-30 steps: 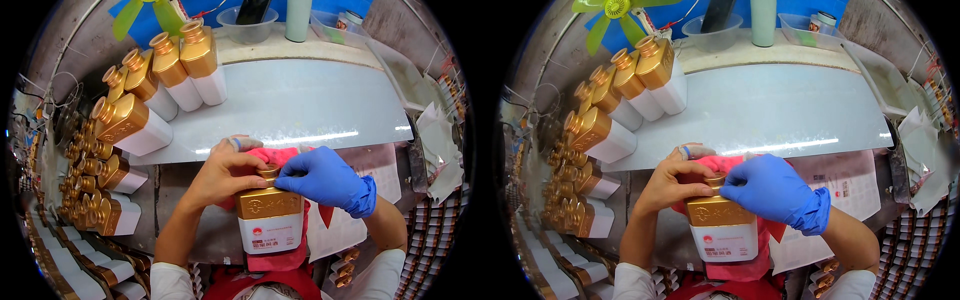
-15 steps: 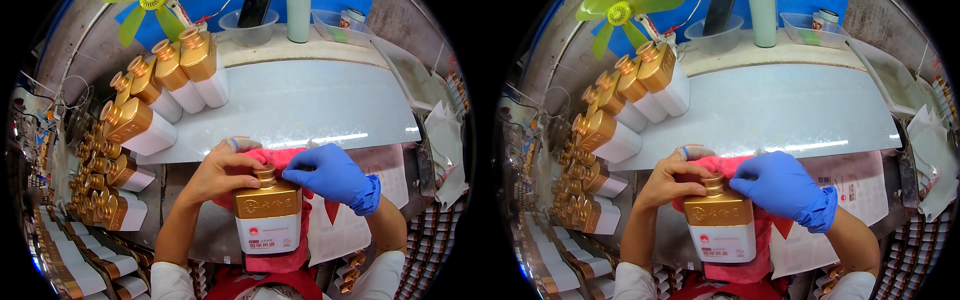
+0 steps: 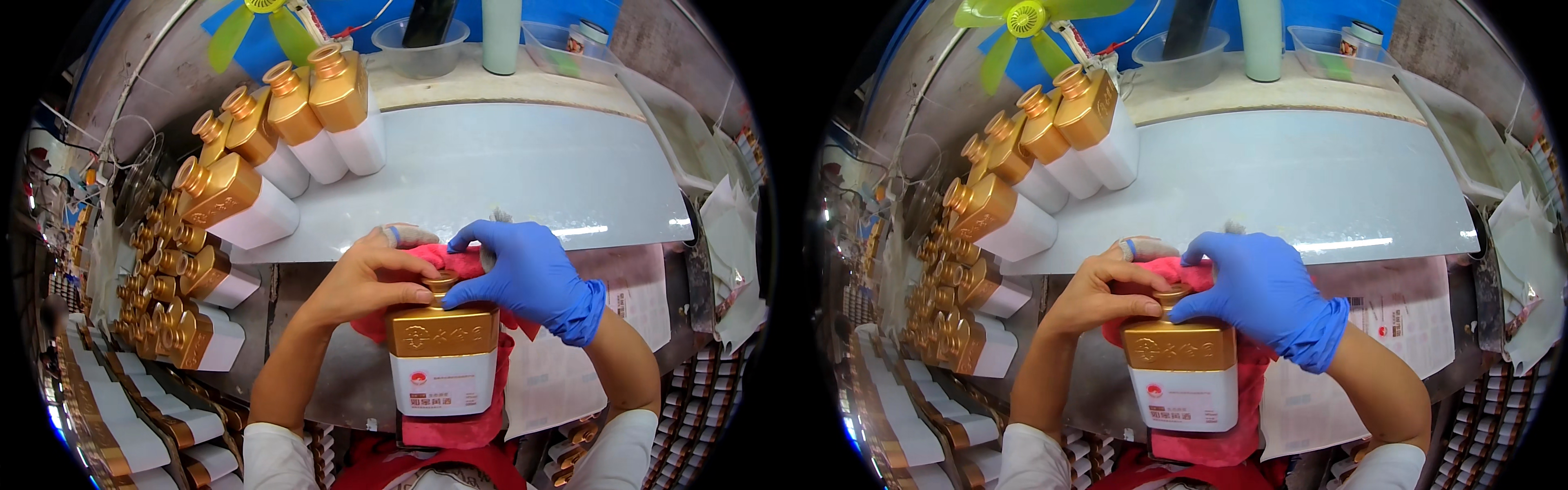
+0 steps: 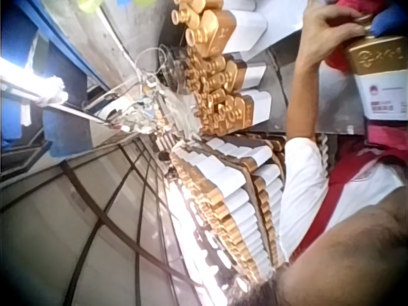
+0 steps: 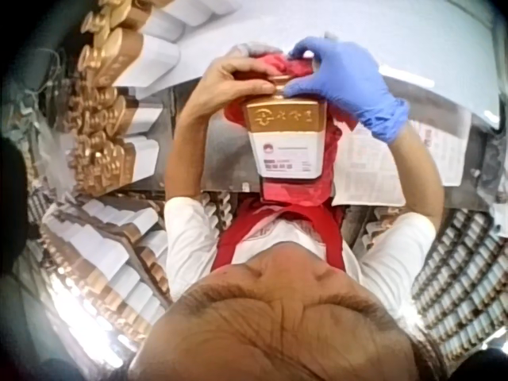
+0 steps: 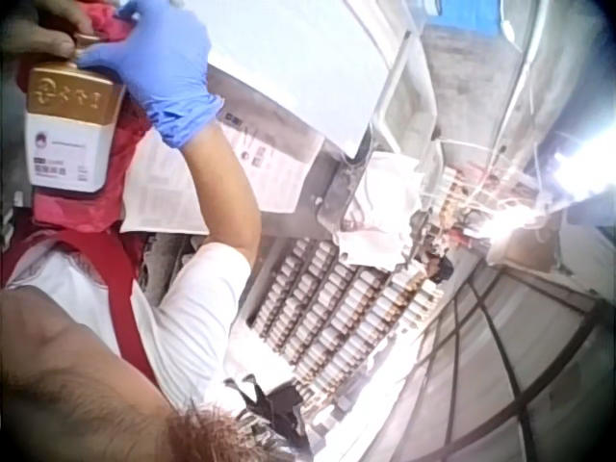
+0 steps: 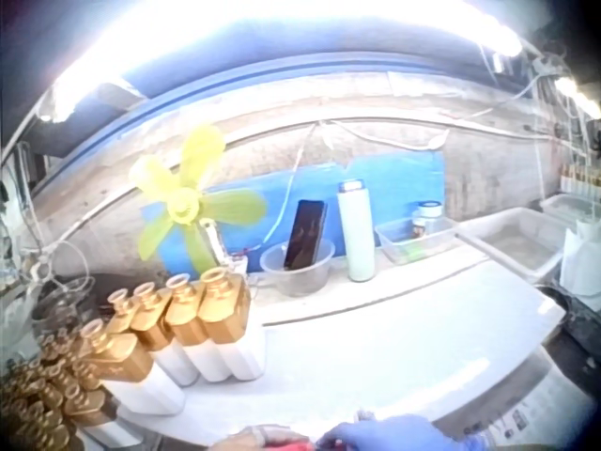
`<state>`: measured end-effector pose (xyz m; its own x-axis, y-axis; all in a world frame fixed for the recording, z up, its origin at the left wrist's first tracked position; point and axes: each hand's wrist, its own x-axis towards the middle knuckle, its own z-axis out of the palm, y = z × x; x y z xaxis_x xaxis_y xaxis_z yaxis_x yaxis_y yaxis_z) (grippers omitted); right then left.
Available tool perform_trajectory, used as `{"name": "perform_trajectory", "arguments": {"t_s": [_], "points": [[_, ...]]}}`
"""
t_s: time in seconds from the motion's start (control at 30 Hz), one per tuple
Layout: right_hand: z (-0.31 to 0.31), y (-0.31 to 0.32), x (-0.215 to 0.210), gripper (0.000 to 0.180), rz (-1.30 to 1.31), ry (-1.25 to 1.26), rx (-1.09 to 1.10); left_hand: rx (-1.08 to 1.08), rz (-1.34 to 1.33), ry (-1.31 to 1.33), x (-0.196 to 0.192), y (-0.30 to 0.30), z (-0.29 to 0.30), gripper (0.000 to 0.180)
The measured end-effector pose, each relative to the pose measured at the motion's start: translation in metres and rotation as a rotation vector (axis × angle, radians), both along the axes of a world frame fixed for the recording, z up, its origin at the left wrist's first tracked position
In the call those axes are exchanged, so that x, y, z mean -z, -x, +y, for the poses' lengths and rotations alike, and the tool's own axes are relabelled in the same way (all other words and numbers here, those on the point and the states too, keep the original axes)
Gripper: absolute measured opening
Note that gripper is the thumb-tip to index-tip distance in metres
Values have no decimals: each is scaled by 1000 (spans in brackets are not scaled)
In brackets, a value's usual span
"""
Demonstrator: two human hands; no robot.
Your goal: The person applies adhesive labels to white bottles with gold caps, smoothing each label with a red squeegee and wiping the surface with a pink cloth. The person handles bottles one at a time, placing finished units on a nearby tray.
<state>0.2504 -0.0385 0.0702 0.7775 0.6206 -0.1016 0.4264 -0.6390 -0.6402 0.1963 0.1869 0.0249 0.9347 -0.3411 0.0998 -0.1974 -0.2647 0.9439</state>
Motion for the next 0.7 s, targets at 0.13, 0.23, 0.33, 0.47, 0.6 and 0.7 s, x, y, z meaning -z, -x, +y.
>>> {"name": "perform_trajectory", "arguments": {"t_s": [0.13,0.23,0.33,0.47,0.6,0.7], "points": [[-4,-9,5,50,77,-39,-43,-2,-2,-4,-2,0,-1,24],[-8,-10,9,44,118,-119,-51,-5,15,6,-1,1,1,22],[-6,-16,0,36,319,-145,22,-12,60,19,-1,3,2,20],[-12,-18,19,28,400,-338,63,-22,83,-70,-13,4,-2,23],[-11,-6,17,25,421,-455,95,-85,46,-237,-22,10,-15,26],[-15,0,24,23,381,-489,126,-128,8,-333,-24,11,-24,28]]}}
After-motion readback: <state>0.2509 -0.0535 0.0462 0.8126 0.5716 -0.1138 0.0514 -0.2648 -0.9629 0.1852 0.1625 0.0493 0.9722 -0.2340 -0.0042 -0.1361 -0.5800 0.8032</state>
